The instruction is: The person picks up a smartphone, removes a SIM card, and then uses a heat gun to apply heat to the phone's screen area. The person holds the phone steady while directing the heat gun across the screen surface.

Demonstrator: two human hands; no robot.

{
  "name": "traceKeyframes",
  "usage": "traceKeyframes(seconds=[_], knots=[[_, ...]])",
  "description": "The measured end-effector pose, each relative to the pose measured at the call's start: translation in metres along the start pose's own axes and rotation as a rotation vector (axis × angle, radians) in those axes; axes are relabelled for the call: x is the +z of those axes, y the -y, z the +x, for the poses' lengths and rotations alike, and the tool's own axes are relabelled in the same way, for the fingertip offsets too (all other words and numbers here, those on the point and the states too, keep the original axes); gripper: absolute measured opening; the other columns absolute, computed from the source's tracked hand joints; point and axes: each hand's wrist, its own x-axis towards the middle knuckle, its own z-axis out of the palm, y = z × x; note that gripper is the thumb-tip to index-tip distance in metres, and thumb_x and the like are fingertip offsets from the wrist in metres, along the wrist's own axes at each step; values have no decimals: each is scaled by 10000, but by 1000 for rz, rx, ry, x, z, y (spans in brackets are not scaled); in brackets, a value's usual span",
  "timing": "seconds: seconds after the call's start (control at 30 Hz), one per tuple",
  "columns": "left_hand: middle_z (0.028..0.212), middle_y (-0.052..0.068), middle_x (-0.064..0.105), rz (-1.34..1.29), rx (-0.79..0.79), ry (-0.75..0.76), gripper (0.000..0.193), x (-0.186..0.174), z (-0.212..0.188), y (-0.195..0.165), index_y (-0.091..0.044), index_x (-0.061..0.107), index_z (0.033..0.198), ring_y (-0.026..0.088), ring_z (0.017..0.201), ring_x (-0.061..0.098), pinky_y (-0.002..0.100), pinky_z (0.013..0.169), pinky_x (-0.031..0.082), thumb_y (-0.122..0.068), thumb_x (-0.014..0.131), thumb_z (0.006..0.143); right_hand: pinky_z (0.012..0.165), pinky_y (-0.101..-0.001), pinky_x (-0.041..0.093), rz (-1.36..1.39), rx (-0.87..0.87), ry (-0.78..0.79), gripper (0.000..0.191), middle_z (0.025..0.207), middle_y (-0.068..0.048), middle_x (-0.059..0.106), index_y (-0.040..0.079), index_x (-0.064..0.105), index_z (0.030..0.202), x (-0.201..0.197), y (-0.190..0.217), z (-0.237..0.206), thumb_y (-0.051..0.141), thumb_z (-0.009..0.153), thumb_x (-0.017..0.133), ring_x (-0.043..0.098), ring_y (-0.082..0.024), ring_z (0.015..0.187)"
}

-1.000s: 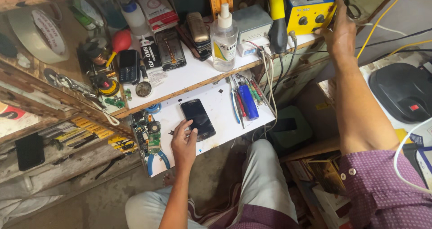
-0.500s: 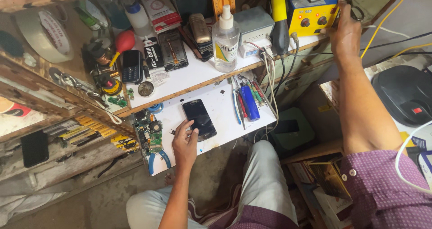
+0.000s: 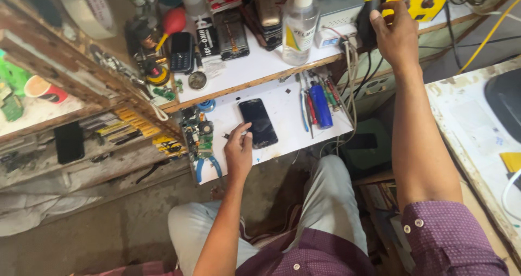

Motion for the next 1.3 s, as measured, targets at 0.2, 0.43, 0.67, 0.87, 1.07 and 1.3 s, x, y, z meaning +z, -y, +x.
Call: traceKeyframes(seconds=[0.2, 0.43, 0.67, 0.87, 1.07, 1.3], knots=[[1239, 119, 704, -27, 59, -13, 254, -1, -1, -8, -56, 694, 1224, 140, 834, 690, 273, 735, 556, -53, 631, 979, 747, -278, 562, 272, 71, 67, 452, 1050, -169, 753, -45, 611, 1316, 4, 10, 4, 247, 1036, 814, 724, -152, 896], [1174, 109, 722, 7, 26, -15, 261, -2, -1, -12, -52, 700, 1220, 143, 793, 694, 279, 711, 552, -50, 643, 965, 706, -230, 467, 615, 152, 85, 222, 985, -12, 706, -59, 691, 1182, -3, 0, 10, 102, 1039, 741, 589, -68, 795], [1052, 110, 733, 13, 24, -50, 291, 2, -6, -10, -49, 698, 1252, 145, 821, 713, 284, 697, 562, -52, 677, 962, 682, -265, 373, 669, 174, -92, 174, 961, -45, 627, -57, 644, 1185, -35, -23, -17, 86, 1090, 668, 502, -115, 760], [1096, 112, 723, 90, 78, -109, 330, 8, -6, -5, -35, 674, 1258, 171, 810, 707, 303, 649, 563, -35, 685, 928, 839, -341, 621, 893, 265, -86, 326, 1060, -106, 691, -17, 587, 1337, -70, 6, -102, 114, 1039, 600, 700, -206, 901], [1098, 146, 680, 203, 192, -243, 328, 11, -16, -14, -16, 666, 1231, 249, 858, 676, 358, 725, 564, -9, 680, 903, 897, -348, 582, 872, 313, 110, 276, 1021, -171, 696, -103, 626, 1210, -85, 29, -182, 129, 1065, 589, 685, -228, 875], [1015, 74, 771, -139, -68, 348, 458, 73, -60, -78, -60, 705, 1242, 145, 827, 723, 310, 733, 577, -375, 712, 911, 879, -246, 525, 596, 449, 159, 432, 1115, -79, 712, -75, 637, 1361, -57, 19, -266, 111, 979, 713, 664, -114, 956]])
